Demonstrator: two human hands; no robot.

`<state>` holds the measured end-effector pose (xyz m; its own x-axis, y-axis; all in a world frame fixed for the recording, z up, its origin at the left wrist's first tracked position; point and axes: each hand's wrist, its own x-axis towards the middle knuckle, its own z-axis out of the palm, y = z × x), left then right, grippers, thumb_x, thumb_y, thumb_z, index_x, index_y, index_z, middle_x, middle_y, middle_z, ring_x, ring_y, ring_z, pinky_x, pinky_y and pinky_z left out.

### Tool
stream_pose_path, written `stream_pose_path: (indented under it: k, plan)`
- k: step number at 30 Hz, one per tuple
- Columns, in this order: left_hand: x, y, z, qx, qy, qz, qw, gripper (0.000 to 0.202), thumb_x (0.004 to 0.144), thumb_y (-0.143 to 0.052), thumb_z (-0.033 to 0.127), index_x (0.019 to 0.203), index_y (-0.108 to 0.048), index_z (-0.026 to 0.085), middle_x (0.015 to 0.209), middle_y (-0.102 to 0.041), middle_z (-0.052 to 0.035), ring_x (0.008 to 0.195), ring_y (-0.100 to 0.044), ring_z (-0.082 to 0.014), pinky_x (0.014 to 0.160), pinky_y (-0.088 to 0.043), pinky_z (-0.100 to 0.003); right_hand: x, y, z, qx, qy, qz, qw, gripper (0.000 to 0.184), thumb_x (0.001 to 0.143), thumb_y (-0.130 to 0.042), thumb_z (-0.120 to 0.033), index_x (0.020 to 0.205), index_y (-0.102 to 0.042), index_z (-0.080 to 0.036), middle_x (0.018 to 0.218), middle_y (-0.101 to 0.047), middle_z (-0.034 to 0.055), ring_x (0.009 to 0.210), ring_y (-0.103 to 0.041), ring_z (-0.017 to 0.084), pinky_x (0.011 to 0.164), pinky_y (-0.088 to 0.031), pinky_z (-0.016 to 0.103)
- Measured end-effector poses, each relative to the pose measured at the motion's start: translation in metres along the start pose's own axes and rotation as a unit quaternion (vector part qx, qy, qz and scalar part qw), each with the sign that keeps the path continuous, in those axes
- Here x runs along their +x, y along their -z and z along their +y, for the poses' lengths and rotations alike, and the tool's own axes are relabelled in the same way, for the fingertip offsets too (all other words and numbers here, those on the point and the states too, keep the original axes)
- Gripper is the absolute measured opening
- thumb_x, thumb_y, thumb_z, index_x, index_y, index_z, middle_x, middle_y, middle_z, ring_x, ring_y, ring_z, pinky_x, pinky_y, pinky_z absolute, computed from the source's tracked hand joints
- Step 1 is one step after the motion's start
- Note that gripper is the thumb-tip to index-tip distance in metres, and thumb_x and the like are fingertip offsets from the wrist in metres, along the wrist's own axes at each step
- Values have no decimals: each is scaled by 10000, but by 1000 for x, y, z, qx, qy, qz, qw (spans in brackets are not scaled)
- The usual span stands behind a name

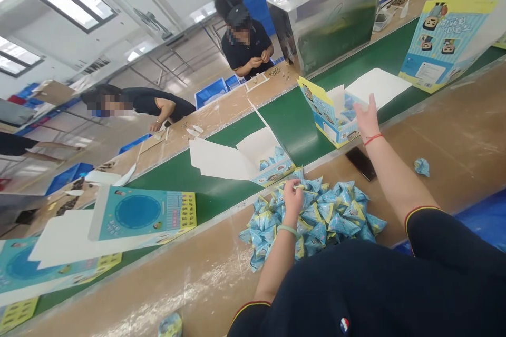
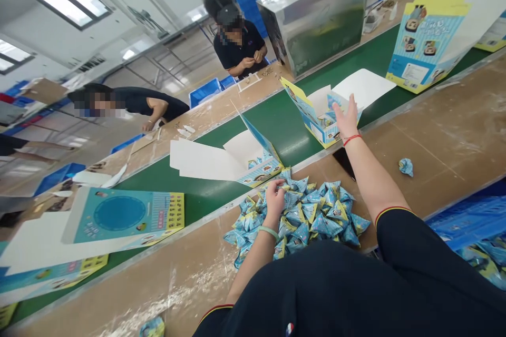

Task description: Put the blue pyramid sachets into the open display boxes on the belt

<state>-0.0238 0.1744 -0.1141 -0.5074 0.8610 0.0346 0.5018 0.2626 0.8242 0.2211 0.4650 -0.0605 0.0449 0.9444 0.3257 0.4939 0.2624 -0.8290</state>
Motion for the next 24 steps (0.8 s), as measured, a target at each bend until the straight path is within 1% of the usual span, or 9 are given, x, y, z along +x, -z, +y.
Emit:
stream_pose_path:
  k: [2, 3, 5, 8, 10, 14, 16, 19, 24]
  plan:
    - [4, 6, -4, 6, 12, 13, 1000, 338, 717, -497, 88, 948, -726, 181, 958, -733, -76, 933, -686, -240, 868, -557, -383, -18, -11, 6, 25, -55, 47, 997, 757, 995, -414, -546, 1629, -259, -162, 1571, -411, 201, 1424, -479, 307, 1120, -471, 504]
    - [7, 11, -7, 10, 20, 21, 1000, 323, 720, -510, 97, 940, -729, 186, 975, -739, -78, 959, -687, -246, 910, -552, -400, -34, -17, 7, 18, -68, 23, 997, 701, 1002, -398, -513, 1593, -341, -141, 1508, -486, 202, 1360, -539, 298, 1115, -479, 481]
    - [13, 25, -16, 18, 42, 41, 998, 308, 735, -525, 116, 949, -734, 190, 1019, -745, -83, 1014, -684, -253, 969, -538, -415, -74, -34, 6, -33, -46, -122, 991, 581, 1015, -364, -446, 1477, -518, -129, 1348, -621, 184, 1221, -624, 286, 1077, -509, 451]
    - [16, 57, -37, 38, 93, 85, 991, 358, 779, -487, 135, 1040, -728, 178, 1091, -741, -96, 1065, -679, -242, 978, -537, -394, -127, -65, -5, -88, 19, -347, 933, 384, 969, -505, -385, 1192, -746, -184, 1195, -706, 140, 1130, -657, 280, 1055, -518, 420]
    - [13, 80, -51, 61, 130, 110, 983, 389, 800, -459, 141, 1090, -717, 162, 1124, -735, -110, 1096, -672, -246, 996, -529, -405, -148, -89, -16, -98, 48, -414, 904, 294, 921, -613, -348, 1100, -795, -203, 1233, -698, 138, 1185, -635, 287, 1111, -471, 417]
    - [14, 105, -63, 103, 155, 77, 979, 364, 777, -534, 143, 1076, -743, 142, 1177, -737, -137, 1191, -646, -292, 1106, -464, -458, -161, -135, -38, -139, 89, -493, 854, 398, 928, -650, -383, 1285, -747, -237, 1495, -549, 143, 1390, -493, 334, 1203, -362, 465]
    - [24, 99, -62, 109, 146, 26, 983, 364, 746, -601, 133, 1072, -763, 155, 1206, -742, -127, 1222, -640, -293, 1140, -442, -432, -162, -151, -47, -165, 100, -524, 829, 434, 927, -661, -426, 1324, -730, -263, 1527, -518, 142, 1410, -469, 358, 1188, -378, 483]
    - [42, 75, -56, 107, 135, -45, 984, 429, 752, -678, 168, 1174, -754, 172, 1278, -729, -117, 1250, -636, -284, 1133, -454, -395, -164, -162, -53, -211, 106, -559, 795, 428, 928, -654, -476, 1307, -744, -298, 1438, -579, 157, 1343, -526, 378, 1115, -453, 499]
    - [48, 32, -46, 109, 121, -123, 979, 446, 783, -726, 250, 1223, -747, 175, 1312, -719, -114, 1284, -615, -303, 1148, -441, -419, -167, -148, -48, -258, 119, -582, 762, 386, 957, -593, -490, 1269, -764, -340, 1337, -628, 153, 1317, -552, 374, 1083, -474, 508]
